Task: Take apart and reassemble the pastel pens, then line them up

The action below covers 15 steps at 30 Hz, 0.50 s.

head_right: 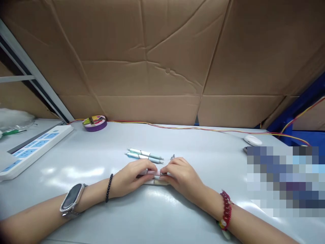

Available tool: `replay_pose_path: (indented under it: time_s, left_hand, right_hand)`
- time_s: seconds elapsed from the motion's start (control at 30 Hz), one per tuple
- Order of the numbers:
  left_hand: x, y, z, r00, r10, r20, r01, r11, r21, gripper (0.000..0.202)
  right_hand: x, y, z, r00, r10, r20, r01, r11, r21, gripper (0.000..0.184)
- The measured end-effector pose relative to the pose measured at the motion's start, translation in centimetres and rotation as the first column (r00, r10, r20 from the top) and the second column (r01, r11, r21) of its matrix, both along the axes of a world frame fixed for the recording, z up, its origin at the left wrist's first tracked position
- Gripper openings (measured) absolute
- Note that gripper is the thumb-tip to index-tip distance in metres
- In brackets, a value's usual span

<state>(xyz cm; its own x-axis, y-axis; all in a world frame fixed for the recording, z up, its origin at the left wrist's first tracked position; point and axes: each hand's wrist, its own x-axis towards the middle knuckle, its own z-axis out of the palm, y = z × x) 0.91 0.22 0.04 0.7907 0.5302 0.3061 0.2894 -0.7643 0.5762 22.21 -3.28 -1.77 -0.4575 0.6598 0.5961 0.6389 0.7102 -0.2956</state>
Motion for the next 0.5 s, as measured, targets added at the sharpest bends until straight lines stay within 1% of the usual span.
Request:
replay_pose_path:
  time_s: [0.1,0.23,0.3,0.4,0.5]
  left_hand:
    - [0.03,-0.01,0.05,1.0,-0.014,0.001,0.014,1.0,-0.017,0.015]
    - [0.09,0.06,0.07,1.0,-0.013,-0.023,0.013,1.0,-0.021,0.019]
    - [0.08,0.13,-0.01,0.999,-0.007,-0.038,0.006,1.0,-0.021,0.021]
    - [0.04,0.21,-0.18,0.999,0.022,-0.035,-0.023,0.999,-0.024,0.026]
    - [0.02,0.17,-0.18,0.999,0.04,-0.004,-0.04,0.999,-0.036,0.025]
  right_hand:
    - [0.0,0.06,0.02,0.999,-0.014,0.034,0.012,0.998,0.065,0.013]
    - [-0.06,-0.01,0.3,0.995,-0.04,0.095,0.029,0.993,0.113,0.016]
    - [-0.14,-0.04,0.47,0.986,-0.048,0.16,0.03,0.993,0.111,0.021]
    - [-0.3,-0.05,0.58,0.962,-0.043,0.269,0.024,0.997,0.076,0.034]
    - [-0.41,-0.05,0.47,0.957,-0.054,0.285,0.043,0.998,0.045,0.037]
